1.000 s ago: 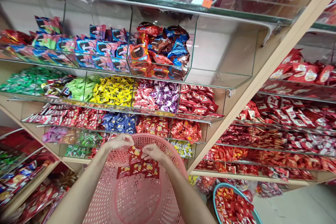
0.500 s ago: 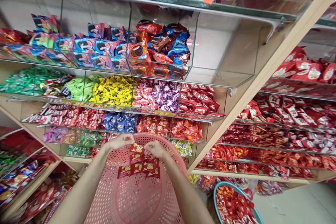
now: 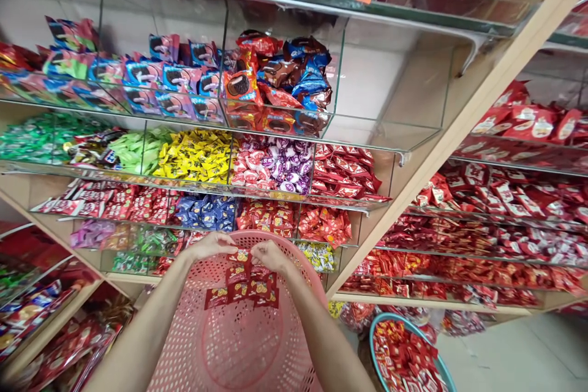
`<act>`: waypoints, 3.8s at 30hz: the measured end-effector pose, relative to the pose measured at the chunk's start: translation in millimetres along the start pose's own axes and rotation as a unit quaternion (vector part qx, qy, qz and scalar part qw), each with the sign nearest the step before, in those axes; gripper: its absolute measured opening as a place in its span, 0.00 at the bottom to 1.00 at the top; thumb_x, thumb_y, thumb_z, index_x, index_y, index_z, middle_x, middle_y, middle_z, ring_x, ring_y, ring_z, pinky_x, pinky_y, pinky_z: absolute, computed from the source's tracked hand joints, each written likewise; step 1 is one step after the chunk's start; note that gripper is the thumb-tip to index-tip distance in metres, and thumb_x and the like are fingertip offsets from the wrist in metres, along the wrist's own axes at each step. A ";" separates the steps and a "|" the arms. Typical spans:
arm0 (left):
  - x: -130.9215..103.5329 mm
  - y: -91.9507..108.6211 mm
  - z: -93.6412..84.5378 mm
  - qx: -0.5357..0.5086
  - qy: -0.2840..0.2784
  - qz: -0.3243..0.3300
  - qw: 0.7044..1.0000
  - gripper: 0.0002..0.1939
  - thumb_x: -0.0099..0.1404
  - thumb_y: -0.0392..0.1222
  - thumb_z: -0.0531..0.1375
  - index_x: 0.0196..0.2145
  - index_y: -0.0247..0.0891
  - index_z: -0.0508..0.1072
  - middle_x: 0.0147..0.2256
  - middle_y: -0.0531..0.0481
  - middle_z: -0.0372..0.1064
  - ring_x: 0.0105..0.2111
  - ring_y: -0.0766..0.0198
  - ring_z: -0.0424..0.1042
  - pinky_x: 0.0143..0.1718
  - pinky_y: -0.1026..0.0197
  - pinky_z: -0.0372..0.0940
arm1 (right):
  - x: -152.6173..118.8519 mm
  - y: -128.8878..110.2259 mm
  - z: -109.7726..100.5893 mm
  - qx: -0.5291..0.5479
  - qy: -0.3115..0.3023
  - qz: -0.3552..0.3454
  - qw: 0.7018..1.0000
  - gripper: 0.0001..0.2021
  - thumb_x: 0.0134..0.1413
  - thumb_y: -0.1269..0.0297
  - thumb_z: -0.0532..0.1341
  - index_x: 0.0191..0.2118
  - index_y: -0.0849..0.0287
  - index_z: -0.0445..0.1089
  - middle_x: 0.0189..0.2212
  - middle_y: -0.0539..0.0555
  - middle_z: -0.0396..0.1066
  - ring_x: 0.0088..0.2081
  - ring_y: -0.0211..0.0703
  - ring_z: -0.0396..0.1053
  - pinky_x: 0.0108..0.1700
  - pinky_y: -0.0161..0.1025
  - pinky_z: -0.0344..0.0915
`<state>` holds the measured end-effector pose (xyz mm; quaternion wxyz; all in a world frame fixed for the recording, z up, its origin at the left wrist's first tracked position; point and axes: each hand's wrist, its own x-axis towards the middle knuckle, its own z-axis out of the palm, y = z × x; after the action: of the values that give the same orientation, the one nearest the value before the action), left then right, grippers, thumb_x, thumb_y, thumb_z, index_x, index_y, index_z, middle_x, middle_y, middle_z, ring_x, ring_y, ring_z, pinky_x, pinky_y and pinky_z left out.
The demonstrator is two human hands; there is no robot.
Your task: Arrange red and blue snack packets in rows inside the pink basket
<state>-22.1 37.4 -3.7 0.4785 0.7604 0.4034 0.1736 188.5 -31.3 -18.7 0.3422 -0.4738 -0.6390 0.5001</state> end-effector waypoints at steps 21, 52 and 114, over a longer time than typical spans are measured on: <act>1.1 -5.9 -1.7 -0.029 0.017 0.018 0.999 0.18 0.46 0.53 0.62 0.21 0.33 0.72 0.21 0.54 0.67 0.23 0.69 0.62 0.29 0.67 0.57 | -5.8 5.7 30.0 -0.283 0.118 -0.101 0.947 0.30 0.45 0.48 0.58 0.53 0.58 0.58 0.48 0.59 0.63 0.50 0.50 0.59 0.49 0.46 0.57; -0.7 -2.7 3.4 0.010 0.049 0.003 0.999 0.26 0.48 0.63 0.56 0.25 0.33 0.73 0.22 0.54 0.65 0.26 0.66 0.61 0.28 0.67 0.54 | -1.9 24.4 41.8 -0.415 0.012 -0.089 0.905 0.22 0.48 0.64 0.59 0.51 0.54 0.60 0.46 0.55 0.63 0.49 0.47 0.57 0.50 0.43 0.53; 0.6 -5.2 -7.4 -0.019 -0.035 0.026 0.999 0.15 0.48 0.50 0.61 0.22 0.34 0.71 0.22 0.56 0.64 0.25 0.70 0.60 0.31 0.67 0.55 | -5.3 8.1 33.9 0.378 0.058 0.094 0.919 0.16 0.34 0.65 0.69 0.33 0.61 0.68 0.26 0.49 0.70 0.27 0.32 0.69 0.33 0.30 0.66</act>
<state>-28.9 43.4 -4.8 0.5021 0.7667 0.3634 0.1672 161.5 -46.6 -35.3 0.4839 -0.3952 -0.3344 0.7056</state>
